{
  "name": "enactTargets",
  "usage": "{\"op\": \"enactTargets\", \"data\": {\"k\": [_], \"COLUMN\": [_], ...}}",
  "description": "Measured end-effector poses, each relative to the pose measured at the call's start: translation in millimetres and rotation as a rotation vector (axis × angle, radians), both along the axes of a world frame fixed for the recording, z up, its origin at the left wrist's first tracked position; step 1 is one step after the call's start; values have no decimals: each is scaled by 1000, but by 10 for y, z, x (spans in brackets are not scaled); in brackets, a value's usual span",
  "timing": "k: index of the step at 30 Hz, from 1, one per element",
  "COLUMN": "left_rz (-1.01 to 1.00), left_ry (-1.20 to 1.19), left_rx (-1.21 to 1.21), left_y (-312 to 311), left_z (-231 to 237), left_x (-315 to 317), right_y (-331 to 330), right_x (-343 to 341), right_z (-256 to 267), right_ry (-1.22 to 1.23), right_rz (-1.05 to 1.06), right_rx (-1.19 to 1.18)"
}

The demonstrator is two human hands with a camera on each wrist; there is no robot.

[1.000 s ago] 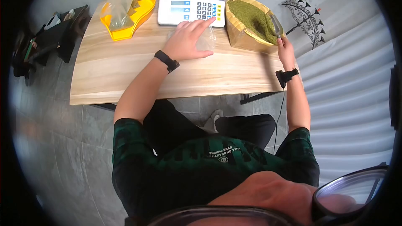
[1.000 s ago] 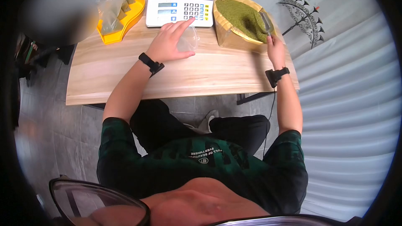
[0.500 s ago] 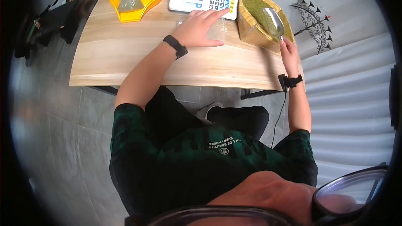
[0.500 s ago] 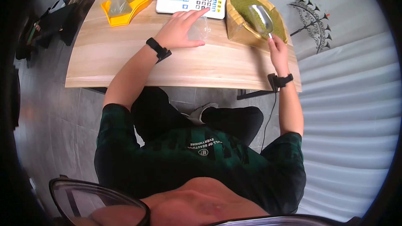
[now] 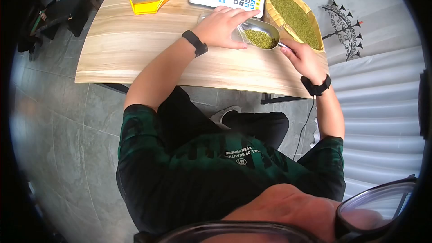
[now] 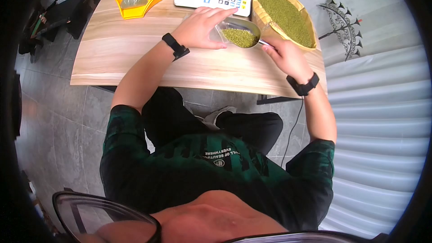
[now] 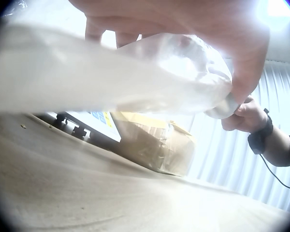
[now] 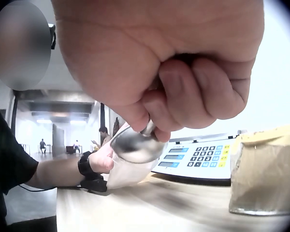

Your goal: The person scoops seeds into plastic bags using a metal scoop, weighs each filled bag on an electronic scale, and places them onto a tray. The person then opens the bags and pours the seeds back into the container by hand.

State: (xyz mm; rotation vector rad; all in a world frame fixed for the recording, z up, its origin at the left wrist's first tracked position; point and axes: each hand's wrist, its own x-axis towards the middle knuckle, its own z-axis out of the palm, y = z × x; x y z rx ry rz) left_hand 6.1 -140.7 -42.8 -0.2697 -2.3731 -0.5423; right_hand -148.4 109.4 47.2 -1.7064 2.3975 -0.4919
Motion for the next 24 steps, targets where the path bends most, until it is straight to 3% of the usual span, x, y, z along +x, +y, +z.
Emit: {"op": "enactTargets", "data": {"k": [3,11,17,19,23,24], "left_rz": [-2,-15,-8,-12,-14,-12], "left_ry": [12,10,-6,-1,16,11], "left_rx": [-7,-1,-3,1,10,9], "left_y": [-3,-6,-9,-13,-22,-23], "left_z": [-11,1,-11,-15,-34,-34], "left_x": [-13,2,3,6,1,-2], "right_y": [-151,-262,-98,103,520,596], "right_x": [79,80,-16,-287,-1162,-1374], "right_z": [248,410,367,316,289,297], "right_ry": [260,390,216,31,-72,-85], "right_rz": [131,252,138,76,-93,-223], "right_rx": [108,129,170,58,-39,-1]}}
